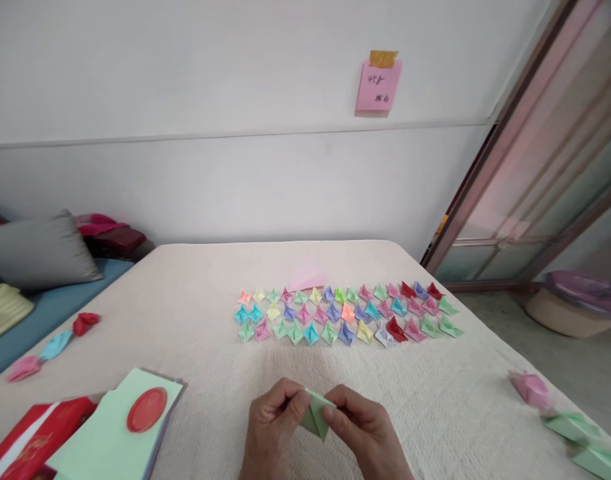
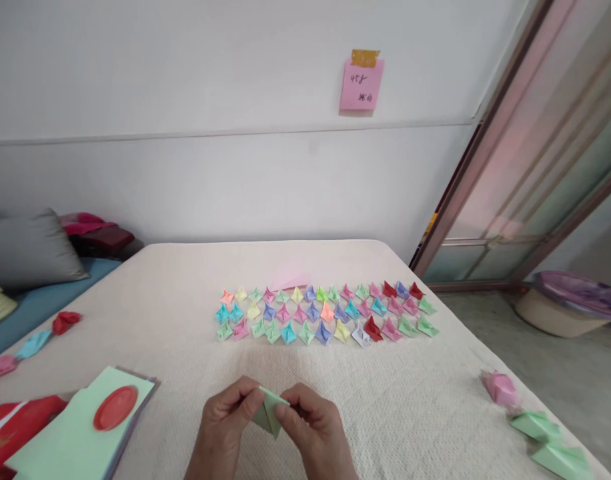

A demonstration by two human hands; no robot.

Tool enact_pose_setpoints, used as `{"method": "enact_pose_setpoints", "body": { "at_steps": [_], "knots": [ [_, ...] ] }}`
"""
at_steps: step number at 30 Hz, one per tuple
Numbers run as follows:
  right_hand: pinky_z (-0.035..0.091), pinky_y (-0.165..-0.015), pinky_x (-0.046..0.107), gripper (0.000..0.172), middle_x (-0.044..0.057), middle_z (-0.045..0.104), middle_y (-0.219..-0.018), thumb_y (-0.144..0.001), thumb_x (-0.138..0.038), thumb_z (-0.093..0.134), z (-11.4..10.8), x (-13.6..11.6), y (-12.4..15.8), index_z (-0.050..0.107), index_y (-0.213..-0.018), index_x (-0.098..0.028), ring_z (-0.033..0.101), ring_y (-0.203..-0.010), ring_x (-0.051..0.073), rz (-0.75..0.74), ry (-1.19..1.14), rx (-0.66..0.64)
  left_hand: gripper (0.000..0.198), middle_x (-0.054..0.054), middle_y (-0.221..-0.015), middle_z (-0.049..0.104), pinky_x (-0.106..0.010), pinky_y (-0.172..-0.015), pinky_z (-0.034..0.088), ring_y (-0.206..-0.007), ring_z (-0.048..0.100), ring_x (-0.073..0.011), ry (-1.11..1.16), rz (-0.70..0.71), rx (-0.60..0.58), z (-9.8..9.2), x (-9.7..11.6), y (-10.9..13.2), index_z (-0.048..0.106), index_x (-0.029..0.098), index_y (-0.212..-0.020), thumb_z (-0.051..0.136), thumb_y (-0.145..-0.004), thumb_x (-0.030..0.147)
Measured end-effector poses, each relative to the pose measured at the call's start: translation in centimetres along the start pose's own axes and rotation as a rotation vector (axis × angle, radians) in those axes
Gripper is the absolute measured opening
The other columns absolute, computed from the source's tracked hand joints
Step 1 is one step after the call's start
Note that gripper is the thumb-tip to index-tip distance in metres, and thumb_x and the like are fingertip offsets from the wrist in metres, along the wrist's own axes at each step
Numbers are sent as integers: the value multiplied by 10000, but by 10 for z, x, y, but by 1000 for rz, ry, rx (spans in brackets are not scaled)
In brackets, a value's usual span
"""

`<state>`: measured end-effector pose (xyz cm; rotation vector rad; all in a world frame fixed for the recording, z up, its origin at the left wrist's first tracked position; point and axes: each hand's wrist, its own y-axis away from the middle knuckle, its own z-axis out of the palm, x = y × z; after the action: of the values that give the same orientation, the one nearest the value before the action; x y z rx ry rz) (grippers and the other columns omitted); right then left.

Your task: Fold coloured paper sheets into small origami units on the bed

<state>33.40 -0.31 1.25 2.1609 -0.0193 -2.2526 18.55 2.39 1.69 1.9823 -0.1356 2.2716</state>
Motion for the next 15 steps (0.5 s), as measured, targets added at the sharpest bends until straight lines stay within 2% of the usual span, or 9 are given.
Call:
{"method": "enact_pose_setpoints", "body": {
  "at_steps": [5, 10, 15],
  "knots": [
    [342, -588, 266, 315, -11, 489, -594, -787, -453, 619, -1, 2, 1, 607, -598, -201, 432, -611, 149, -30, 37, 41, 321, 0, -611, 539, -230, -550, 341, -590, 439, -136, 31, -51, 17, 5, 3, 3, 698, 160, -740, 681, -710, 480],
    [341, -587, 270, 313, -11, 493, -576, -759, -449, 649, 0, 4, 1, 628, -573, -198, 437, -605, 149, -2, 11, 38, 343, 20, -531, 449, -227, -518, 305, -550, 380, -122, -22, -16, 27, 5, 4, 3, 627, 160, -590, 658, -731, 471],
    [327, -548, 258, 340, -26, 471, -504, -701, -451, 694, 8, 12, -2, 601, -514, -184, 422, -544, 128, 81, -111, 83, 351, 36, -507, 442, -219, -485, 311, -504, 390, -106, -6, -88, 71, 4, -1, 2, 571, 156, -572, 663, -732, 456]
  ]
}}
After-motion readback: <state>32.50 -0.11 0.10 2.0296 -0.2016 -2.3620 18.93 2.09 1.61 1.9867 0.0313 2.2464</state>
